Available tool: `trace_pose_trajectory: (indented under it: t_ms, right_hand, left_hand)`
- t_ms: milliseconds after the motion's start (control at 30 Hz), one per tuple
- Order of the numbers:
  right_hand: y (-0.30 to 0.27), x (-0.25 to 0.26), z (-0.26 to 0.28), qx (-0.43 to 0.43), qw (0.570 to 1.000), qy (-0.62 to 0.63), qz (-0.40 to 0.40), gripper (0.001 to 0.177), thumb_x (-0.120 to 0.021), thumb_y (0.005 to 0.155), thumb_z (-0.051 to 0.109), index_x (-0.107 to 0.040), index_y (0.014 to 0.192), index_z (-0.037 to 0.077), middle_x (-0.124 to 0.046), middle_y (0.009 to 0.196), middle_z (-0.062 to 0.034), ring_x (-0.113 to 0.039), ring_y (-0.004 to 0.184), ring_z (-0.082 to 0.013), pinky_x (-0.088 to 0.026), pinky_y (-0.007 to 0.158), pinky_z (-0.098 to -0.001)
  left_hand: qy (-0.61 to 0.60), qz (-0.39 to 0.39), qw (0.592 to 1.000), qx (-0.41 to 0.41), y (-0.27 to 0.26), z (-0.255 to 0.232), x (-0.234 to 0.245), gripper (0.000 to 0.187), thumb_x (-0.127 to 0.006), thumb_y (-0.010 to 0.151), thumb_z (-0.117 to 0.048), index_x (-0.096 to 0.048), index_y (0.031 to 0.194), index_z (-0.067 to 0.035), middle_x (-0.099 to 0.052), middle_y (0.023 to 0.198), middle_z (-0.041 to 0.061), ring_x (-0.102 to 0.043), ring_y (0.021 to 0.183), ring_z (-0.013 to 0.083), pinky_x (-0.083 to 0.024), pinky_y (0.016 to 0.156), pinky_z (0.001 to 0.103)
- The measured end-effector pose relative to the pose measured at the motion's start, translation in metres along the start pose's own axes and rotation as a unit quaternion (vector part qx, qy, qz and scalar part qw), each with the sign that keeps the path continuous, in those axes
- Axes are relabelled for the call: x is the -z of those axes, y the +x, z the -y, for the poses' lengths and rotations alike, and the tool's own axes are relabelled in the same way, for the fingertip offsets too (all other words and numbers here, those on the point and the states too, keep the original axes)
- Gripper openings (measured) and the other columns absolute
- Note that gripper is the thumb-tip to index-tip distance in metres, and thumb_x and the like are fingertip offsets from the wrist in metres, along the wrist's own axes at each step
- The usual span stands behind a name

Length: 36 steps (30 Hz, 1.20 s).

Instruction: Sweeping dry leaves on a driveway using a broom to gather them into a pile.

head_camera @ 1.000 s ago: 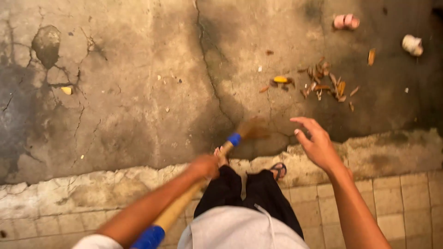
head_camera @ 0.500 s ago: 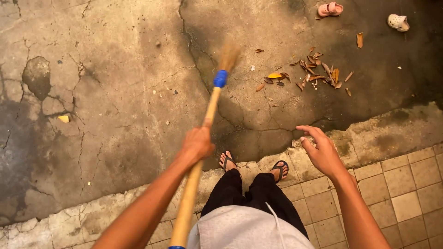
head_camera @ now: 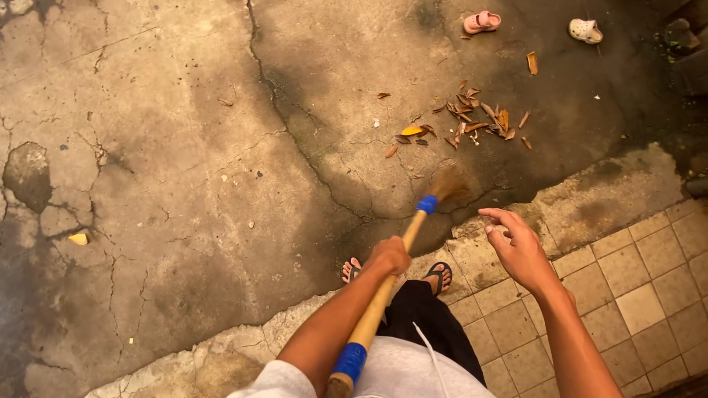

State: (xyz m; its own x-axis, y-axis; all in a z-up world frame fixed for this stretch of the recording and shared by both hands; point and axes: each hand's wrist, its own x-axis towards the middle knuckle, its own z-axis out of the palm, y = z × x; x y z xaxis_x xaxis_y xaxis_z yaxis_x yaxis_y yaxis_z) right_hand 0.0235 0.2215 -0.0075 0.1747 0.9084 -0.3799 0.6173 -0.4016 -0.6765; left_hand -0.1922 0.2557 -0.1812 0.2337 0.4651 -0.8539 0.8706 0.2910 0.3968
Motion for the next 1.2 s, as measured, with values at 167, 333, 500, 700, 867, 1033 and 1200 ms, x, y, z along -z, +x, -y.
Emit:
trace_pose_trajectory:
  t_ms: [167, 333, 500, 700, 867, 1033, 1200]
  right_hand:
    - [0.001, 0.008, -0.015, 0.008, 1.0, 0.026, 0.004, 0.038, -0.055, 0.098, 0.006, -0.067, 0.133, 0.011, -0.061, 0.137, -0.024, -0.057, 0.127, -0.0489, -0.046, 0.105, -0.0635]
    - [0.009, 0.03, -0.018, 0.026, 0.999, 0.041, 0.025, 0.039, -0.054, 0.098, 0.007, -0.066, 0.135, 0.013, -0.061, 0.139, -0.0196, -0.058, 0.13, -0.0445, -0.044, 0.108, -0.0598]
    - [0.033, 0.072, -0.042, 0.032, 0.998, 0.05, 0.025, 0.04, -0.055, 0.098, 0.009, -0.066, 0.136, 0.015, -0.058, 0.143, -0.0195, -0.056, 0.132, -0.0438, -0.043, 0.109, -0.0604]
    - [0.063, 0.124, -0.087, 0.064, 0.997, 0.015, 0.037, 0.038, -0.055, 0.1, 0.012, -0.065, 0.136, 0.015, -0.06, 0.14, -0.0158, -0.057, 0.132, -0.0387, -0.042, 0.111, -0.0554]
    - [0.083, 0.168, -0.104, 0.11, 0.994, -0.023, 0.014, 0.038, -0.056, 0.099, 0.007, -0.066, 0.136, 0.01, -0.06, 0.138, -0.0214, -0.056, 0.13, -0.0465, -0.04, 0.111, -0.0609]
    - [0.124, 0.216, -0.141, 0.188, 0.979, -0.081, -0.019, 0.039, -0.058, 0.096, 0.005, -0.066, 0.133, 0.012, -0.061, 0.134, -0.0209, -0.057, 0.125, -0.0482, -0.041, 0.109, -0.0596]
    - [0.17, 0.261, -0.134, 0.155, 0.983, -0.098, -0.032, 0.039, -0.049, 0.101, 0.015, -0.061, 0.137, 0.01, -0.057, 0.144, -0.013, -0.049, 0.137, -0.0317, -0.037, 0.112, -0.0515]
  left_hand:
    - [-0.021, -0.026, 0.997, 0.068, -0.017, 0.034, 0.084, 0.023, -0.063, 0.085, -0.017, -0.078, 0.094, -0.002, -0.076, 0.072, 0.013, -0.077, 0.075, 0.0287, -0.063, 0.073, 0.041]
    - [0.01, -0.132, 0.98, 0.149, 0.016, 0.07, 0.128, 0.028, -0.061, 0.089, -0.018, -0.076, 0.104, 0.0, -0.077, 0.084, 0.02, -0.078, 0.077, 0.0332, -0.063, 0.072, 0.048]
    - [0.012, -0.227, 0.968, 0.107, -0.068, -0.009, 0.133, 0.046, -0.058, 0.092, -0.029, -0.063, 0.128, 0.0, -0.071, 0.114, 0.028, -0.069, 0.112, 0.0428, -0.058, 0.092, 0.053]
    - [-0.175, -0.185, 0.967, 0.027, -0.09, -0.108, 0.081, 0.07, -0.067, 0.087, -0.015, -0.045, 0.153, -0.007, -0.071, 0.107, 0.033, -0.075, 0.064, 0.0343, -0.062, 0.047, 0.044]
    - [-0.498, -0.03, 0.866, -0.032, -0.075, -0.188, 0.005, 0.082, -0.058, 0.089, 0.002, -0.021, 0.163, -0.003, -0.046, 0.128, 0.027, -0.056, 0.054, 0.0126, -0.057, 0.041, 0.026]
    - [-0.369, 0.038, 0.925, -0.083, 0.034, -0.219, -0.077, 0.08, -0.066, 0.084, 0.003, -0.038, 0.158, -0.011, -0.058, 0.109, 0.026, -0.066, 0.05, 0.0233, -0.061, 0.039, 0.033]
    - [-0.142, 0.09, 0.986, 0.014, 0.037, -0.291, -0.042, 0.055, -0.058, 0.098, 0.002, -0.044, 0.149, -0.011, -0.06, 0.092, 0.013, -0.059, 0.054, 0.0157, -0.055, 0.044, 0.024]
